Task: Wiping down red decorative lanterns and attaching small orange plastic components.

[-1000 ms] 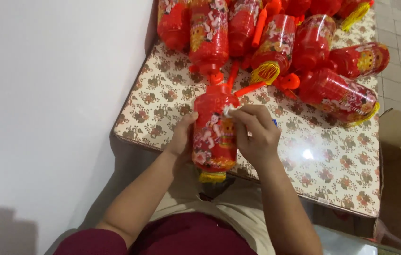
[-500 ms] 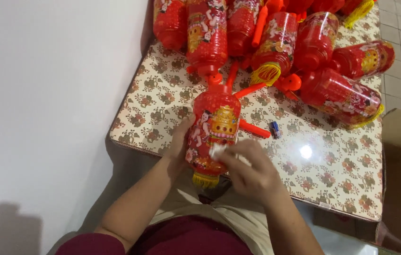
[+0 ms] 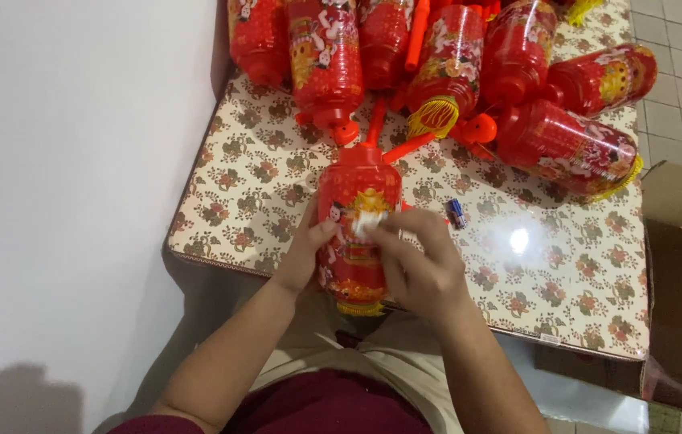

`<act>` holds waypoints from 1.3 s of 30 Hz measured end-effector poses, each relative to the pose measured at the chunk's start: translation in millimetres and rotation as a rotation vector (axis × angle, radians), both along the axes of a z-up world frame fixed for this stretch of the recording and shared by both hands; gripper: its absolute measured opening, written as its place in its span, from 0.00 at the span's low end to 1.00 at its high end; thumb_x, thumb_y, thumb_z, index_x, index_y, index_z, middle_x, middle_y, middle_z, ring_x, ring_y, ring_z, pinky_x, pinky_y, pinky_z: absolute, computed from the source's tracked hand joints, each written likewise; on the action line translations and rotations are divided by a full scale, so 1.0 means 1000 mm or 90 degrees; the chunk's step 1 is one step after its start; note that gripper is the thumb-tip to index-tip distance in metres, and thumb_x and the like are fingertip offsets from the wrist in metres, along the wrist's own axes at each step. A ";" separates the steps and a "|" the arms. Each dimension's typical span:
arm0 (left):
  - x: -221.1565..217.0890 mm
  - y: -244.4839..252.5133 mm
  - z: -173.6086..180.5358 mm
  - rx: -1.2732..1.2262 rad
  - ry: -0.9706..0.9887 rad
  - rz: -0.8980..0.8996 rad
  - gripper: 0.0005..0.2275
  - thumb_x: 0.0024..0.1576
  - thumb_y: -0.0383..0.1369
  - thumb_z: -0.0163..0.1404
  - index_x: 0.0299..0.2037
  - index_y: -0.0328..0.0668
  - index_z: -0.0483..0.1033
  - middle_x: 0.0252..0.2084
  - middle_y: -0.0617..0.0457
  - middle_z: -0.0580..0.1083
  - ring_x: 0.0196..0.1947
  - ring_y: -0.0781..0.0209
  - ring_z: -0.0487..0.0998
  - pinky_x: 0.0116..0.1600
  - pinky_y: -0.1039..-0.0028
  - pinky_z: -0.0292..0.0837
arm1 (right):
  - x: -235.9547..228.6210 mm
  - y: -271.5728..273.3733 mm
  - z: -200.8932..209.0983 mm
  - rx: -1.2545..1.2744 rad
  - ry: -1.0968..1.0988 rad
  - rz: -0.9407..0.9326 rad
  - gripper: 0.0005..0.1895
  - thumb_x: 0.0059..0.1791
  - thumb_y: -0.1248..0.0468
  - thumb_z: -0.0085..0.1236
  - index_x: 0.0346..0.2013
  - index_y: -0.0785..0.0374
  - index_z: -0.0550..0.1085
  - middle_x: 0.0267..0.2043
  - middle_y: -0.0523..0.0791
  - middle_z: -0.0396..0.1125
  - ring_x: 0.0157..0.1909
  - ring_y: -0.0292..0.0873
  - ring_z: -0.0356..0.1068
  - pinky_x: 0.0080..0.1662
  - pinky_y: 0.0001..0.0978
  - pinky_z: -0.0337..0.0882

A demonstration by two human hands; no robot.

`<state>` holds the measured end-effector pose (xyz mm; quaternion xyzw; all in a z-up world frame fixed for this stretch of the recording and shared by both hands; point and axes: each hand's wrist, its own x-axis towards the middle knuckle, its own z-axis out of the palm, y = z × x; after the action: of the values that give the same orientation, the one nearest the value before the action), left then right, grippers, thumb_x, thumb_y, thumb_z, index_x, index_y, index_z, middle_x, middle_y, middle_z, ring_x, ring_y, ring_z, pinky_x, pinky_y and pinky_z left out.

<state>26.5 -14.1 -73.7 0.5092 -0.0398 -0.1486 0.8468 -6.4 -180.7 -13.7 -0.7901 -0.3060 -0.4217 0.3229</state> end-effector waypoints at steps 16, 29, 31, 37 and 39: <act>-0.001 -0.006 0.041 -0.043 0.073 0.067 0.44 0.53 0.56 0.51 0.74 0.34 0.53 0.34 0.44 0.71 0.30 0.59 0.71 0.33 0.72 0.70 | -0.001 -0.016 -0.007 0.073 0.031 0.001 0.15 0.45 0.85 0.54 0.36 0.69 0.83 0.35 0.53 0.72 0.32 0.50 0.72 0.33 0.43 0.76; 0.007 0.010 0.002 -0.258 0.234 -0.025 0.33 0.57 0.54 0.49 0.69 0.43 0.65 0.54 0.43 0.76 0.47 0.51 0.79 0.48 0.60 0.78 | 0.044 -0.019 -0.020 0.095 0.083 0.028 0.10 0.46 0.82 0.63 0.39 0.70 0.82 0.35 0.53 0.72 0.35 0.55 0.75 0.36 0.45 0.75; 0.002 0.015 0.024 -0.277 0.236 -0.034 0.33 0.57 0.54 0.49 0.68 0.43 0.65 0.55 0.43 0.75 0.48 0.51 0.79 0.50 0.59 0.77 | 0.039 -0.020 -0.028 0.095 0.076 0.033 0.10 0.46 0.82 0.64 0.39 0.70 0.82 0.35 0.53 0.72 0.35 0.55 0.75 0.36 0.45 0.76; 0.005 0.012 -0.023 -0.350 0.201 -0.043 0.29 0.58 0.48 0.48 0.66 0.40 0.67 0.56 0.38 0.75 0.48 0.46 0.80 0.52 0.54 0.77 | 0.026 -0.020 -0.033 0.105 0.098 0.162 0.13 0.42 0.77 0.55 0.35 0.63 0.83 0.30 0.52 0.71 0.30 0.49 0.71 0.35 0.38 0.76; -0.003 0.010 -0.010 -0.393 0.186 -0.044 0.28 0.57 0.47 0.50 0.65 0.39 0.68 0.53 0.36 0.76 0.44 0.45 0.81 0.50 0.50 0.79 | 0.044 -0.020 -0.019 0.066 0.037 0.084 0.11 0.44 0.81 0.59 0.36 0.67 0.82 0.32 0.53 0.72 0.32 0.53 0.73 0.35 0.40 0.75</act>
<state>23.3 -3.9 -83.8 0.2009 0.0214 -0.2296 0.9521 37.6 -200.7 -32.6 -0.7624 -0.3258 -0.3914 0.3992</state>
